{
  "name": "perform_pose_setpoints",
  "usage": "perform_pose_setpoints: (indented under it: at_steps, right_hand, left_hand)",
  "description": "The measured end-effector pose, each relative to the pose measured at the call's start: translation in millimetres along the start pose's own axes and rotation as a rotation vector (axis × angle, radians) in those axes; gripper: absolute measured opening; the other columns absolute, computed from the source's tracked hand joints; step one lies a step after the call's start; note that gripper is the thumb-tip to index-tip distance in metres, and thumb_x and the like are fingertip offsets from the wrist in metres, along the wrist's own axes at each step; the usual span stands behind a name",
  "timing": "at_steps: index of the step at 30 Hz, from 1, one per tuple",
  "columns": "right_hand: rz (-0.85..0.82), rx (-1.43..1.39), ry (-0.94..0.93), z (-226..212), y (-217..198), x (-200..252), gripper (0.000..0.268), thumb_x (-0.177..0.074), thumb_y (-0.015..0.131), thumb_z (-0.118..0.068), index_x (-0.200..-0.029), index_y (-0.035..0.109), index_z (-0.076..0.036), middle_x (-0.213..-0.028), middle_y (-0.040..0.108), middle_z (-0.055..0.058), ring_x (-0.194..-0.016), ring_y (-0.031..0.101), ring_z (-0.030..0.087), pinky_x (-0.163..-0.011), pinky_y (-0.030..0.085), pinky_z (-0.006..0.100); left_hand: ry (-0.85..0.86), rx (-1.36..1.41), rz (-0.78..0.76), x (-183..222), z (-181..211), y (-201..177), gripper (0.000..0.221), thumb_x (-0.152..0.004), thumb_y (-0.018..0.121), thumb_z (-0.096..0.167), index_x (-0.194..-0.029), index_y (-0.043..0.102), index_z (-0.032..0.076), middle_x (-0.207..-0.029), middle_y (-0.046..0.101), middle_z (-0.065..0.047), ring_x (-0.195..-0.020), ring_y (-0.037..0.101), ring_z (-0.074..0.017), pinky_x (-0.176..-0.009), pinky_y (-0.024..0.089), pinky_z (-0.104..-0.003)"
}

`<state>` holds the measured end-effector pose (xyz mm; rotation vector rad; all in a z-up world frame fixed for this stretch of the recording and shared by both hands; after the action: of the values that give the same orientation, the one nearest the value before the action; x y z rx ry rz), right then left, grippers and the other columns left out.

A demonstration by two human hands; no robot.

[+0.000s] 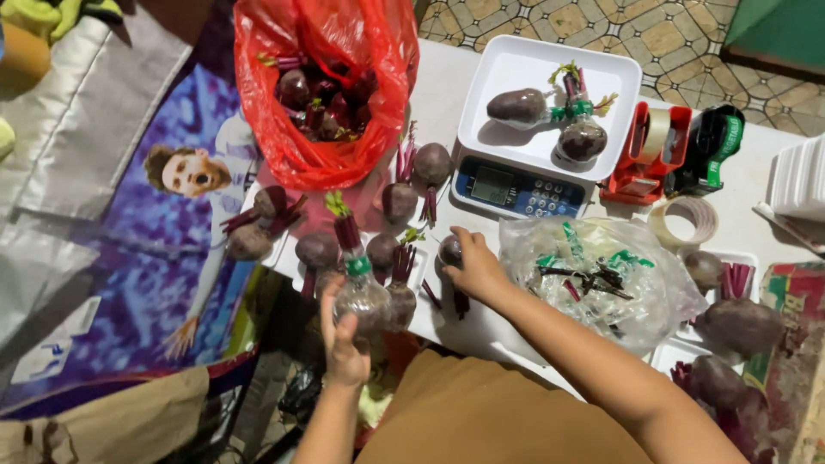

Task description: The person sorts beets from a bag, weighs them on a digital scale, and wraps individual beets in plastic wrap.

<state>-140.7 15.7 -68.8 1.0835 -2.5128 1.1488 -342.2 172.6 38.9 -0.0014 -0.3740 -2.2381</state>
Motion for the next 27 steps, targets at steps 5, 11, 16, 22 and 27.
perform_pose_setpoints:
  at_steps: [5,11,16,22,27]
  right_hand:
    - [0.377,-0.151,-0.25,-30.5,-125.5,-9.5,0.043,-0.077,0.084,-0.012,-0.118,0.07,-0.008,-0.108,0.068,0.025,-0.114,0.063,0.05,-0.099,0.048,0.059]
    - [0.544,0.285,0.243,51.0,-234.6,-51.1,0.083,-0.088,0.086,-0.048,-0.152,0.04,-0.025,-0.141,0.041,0.022,-0.112,0.063,0.054,-0.089,0.051,0.069]
    - [0.52,0.277,0.289,58.5,-234.0,-54.7,0.082,-0.087,0.085,-0.051,-0.149,0.045,-0.016,-0.13,0.056,0.024,-0.115,0.063,0.052,-0.093,0.051,0.062]
    - [0.654,0.121,0.237,123.2,-233.3,-85.4,0.079,-0.074,0.092,-0.055,-0.129,0.061,-0.008,-0.117,0.069,0.022,-0.114,0.066,0.043,-0.093,0.053,0.054]
    - [0.802,-0.188,0.065,98.8,-239.7,-19.6,0.07,-0.069,0.1,-0.04,-0.124,0.068,-0.013,-0.11,0.074,0.017,-0.107,0.07,0.036,-0.089,0.057,0.043]
  left_hand:
    - [-0.105,-0.276,-0.195,0.9,-59.2,-9.9,0.102,-0.053,0.096,0.03,-0.143,0.051,0.012,-0.124,0.062,-0.012,-0.11,0.061,-0.0229,-0.094,0.054,-0.038]
    - [-0.019,-1.028,-0.414,10.9,-122.1,75.6,0.089,-0.059,0.093,0.047,-0.134,0.051,0.023,-0.129,0.054,-0.004,-0.106,0.064,-0.0396,-0.087,0.056,-0.056]
    - [0.023,-1.309,-0.593,12.9,-168.0,111.8,0.092,-0.066,0.086,0.048,-0.141,0.042,0.018,-0.136,0.041,-0.01,-0.113,0.06,-0.0417,-0.083,0.059,-0.062]
    - [0.319,-1.625,-0.765,28.6,-189.6,123.6,0.095,-0.069,0.085,0.055,-0.141,0.045,0.008,-0.145,0.035,-0.021,-0.112,0.056,-0.0391,-0.073,0.064,-0.053]
    - [0.128,-1.632,-1.009,21.1,-132.7,131.0,0.096,-0.068,0.092,0.035,-0.144,0.044,0.0,-0.156,0.023,-0.024,-0.127,0.046,-0.0417,-0.087,0.061,-0.057]
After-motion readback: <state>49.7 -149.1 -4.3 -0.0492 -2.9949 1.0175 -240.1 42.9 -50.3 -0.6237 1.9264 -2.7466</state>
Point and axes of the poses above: each hand's wrist, its own x-axis away from the middle knuckle, its own y-axis out of the palm, z = x × y, the point moved 6 cm from there along -x, towards the middle knuckle
